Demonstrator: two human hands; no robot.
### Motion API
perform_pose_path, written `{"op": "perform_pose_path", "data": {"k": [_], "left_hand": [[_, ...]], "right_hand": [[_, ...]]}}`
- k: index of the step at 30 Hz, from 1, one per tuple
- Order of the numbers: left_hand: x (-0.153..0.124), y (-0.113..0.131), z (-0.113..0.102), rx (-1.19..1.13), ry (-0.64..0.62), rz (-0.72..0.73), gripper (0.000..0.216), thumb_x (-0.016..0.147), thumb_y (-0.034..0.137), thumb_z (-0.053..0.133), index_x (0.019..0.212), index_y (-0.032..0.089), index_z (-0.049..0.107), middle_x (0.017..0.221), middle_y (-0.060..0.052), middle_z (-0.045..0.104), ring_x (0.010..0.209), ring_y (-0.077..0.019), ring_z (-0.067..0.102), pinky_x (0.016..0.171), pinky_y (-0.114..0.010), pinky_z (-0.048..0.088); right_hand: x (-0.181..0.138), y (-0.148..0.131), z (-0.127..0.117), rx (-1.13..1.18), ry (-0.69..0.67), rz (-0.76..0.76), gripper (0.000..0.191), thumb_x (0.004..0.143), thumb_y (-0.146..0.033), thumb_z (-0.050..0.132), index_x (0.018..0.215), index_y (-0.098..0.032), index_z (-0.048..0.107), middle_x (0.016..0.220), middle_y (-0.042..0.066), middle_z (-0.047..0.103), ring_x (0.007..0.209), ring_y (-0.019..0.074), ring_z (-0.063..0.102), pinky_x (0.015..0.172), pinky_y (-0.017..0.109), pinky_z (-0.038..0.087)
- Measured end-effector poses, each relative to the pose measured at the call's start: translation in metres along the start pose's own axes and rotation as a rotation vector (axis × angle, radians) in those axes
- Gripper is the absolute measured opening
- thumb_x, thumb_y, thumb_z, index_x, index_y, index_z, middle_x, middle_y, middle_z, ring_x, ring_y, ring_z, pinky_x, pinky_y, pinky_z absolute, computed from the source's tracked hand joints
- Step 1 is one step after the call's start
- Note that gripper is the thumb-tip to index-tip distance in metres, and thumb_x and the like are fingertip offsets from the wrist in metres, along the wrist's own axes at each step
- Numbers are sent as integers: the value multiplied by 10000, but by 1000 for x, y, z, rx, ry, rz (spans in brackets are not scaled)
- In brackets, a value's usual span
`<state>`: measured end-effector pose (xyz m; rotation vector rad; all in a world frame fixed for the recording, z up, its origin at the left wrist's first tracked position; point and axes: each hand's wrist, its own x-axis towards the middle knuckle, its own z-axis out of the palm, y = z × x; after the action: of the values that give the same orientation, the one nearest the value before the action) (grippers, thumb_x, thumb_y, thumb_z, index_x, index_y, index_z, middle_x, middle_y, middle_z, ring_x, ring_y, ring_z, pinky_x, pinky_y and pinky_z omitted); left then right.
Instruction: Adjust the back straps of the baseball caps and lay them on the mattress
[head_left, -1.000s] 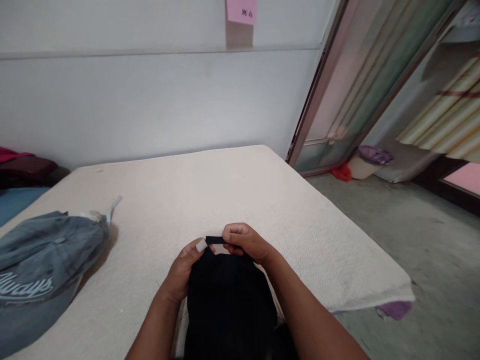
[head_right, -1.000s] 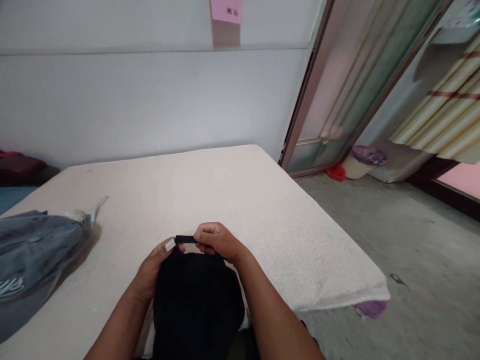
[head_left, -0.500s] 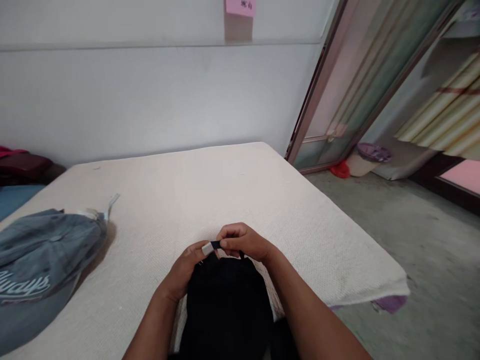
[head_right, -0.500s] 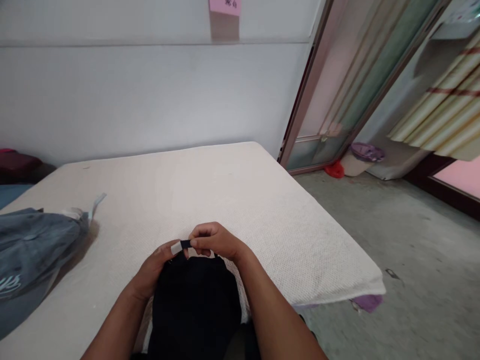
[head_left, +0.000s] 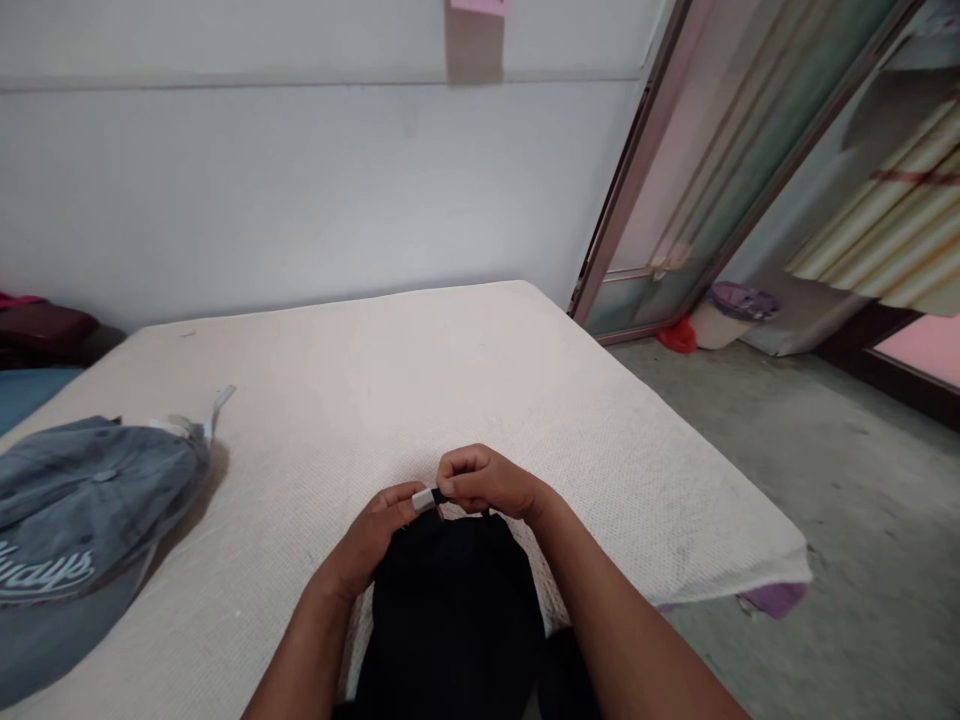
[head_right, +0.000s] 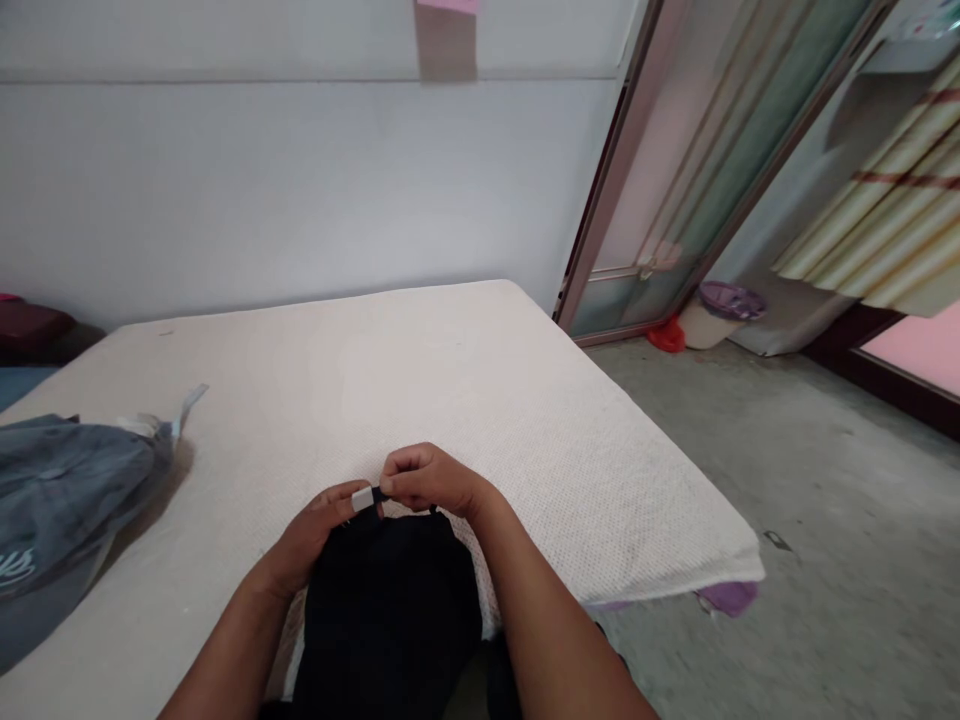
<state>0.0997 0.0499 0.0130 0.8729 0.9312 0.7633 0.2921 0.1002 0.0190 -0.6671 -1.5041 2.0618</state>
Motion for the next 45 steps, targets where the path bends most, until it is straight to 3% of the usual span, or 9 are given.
{"op": "perform_pose_path", "data": {"k": [8, 12, 14, 18, 21, 29, 40, 45], "left_hand": [[-1, -3, -2, -84, 16, 6, 179, 718, 264, 684, 855, 149, 699, 646, -6, 626, 521, -92, 503, 512, -199, 365], [-1, -4, -4, -89, 148, 68, 202, 730, 288, 680, 883, 164, 725, 714, -23, 676, 642, -135, 574, 682, -244, 445], [-1, -4, -3, -113, 155, 87, 190, 735, 280, 676, 881, 172, 731, 731, -23, 689, 669, -139, 586, 713, -243, 446], [0, -1, 0, -139, 22, 67, 185, 771, 266, 637, 889, 155, 727, 762, -46, 698, 660, -138, 585, 651, -230, 436], [0, -1, 2, -138, -11, 65, 186, 787, 269, 621, 886, 145, 719, 768, -53, 693, 648, -133, 575, 617, -224, 421], [-2, 0, 6, -151, 4, 84, 164, 780, 315, 649, 806, 153, 665, 665, -12, 629, 573, -111, 533, 582, -221, 388], [2, -2, 6, -105, 81, 72, 217, 745, 357, 688, 850, 170, 657, 703, -3, 629, 589, -106, 531, 603, -224, 389], [2, 0, 8, -23, 117, 88, 235, 751, 393, 673, 813, 167, 654, 667, 10, 620, 554, -92, 498, 544, -202, 363]], "right_hand": [[1, 3, 2, 64, 1, -57, 123, 807, -254, 607, 785, -133, 596, 522, -58, 494, 410, 32, 349, 397, 172, 236], [2, 5, 1, 129, -15, -75, 129, 802, -257, 613, 823, -130, 601, 562, -45, 518, 421, 33, 374, 405, 175, 240], [2, 6, 2, 144, -16, -75, 135, 794, -255, 621, 834, -127, 606, 582, -37, 532, 428, 34, 381, 407, 174, 241], [3, 5, 3, 141, -38, -50, 120, 789, -238, 622, 828, -126, 605, 597, -29, 556, 424, 27, 372, 406, 170, 237], [2, 4, 3, 142, -36, -40, 108, 792, -231, 609, 823, -128, 600, 600, -25, 564, 420, 28, 373, 404, 170, 234], [1, 4, 4, 242, 43, -93, 161, 802, -294, 620, 794, -150, 551, 562, -50, 518, 413, 35, 341, 412, 181, 251], [5, 6, 8, 148, 128, -84, 202, 805, -329, 616, 745, -145, 557, 580, -39, 530, 429, 37, 368, 413, 176, 256], [4, 5, 9, 130, 99, -60, 203, 797, -323, 622, 736, -141, 557, 599, -27, 550, 449, 39, 386, 426, 179, 253]]}}
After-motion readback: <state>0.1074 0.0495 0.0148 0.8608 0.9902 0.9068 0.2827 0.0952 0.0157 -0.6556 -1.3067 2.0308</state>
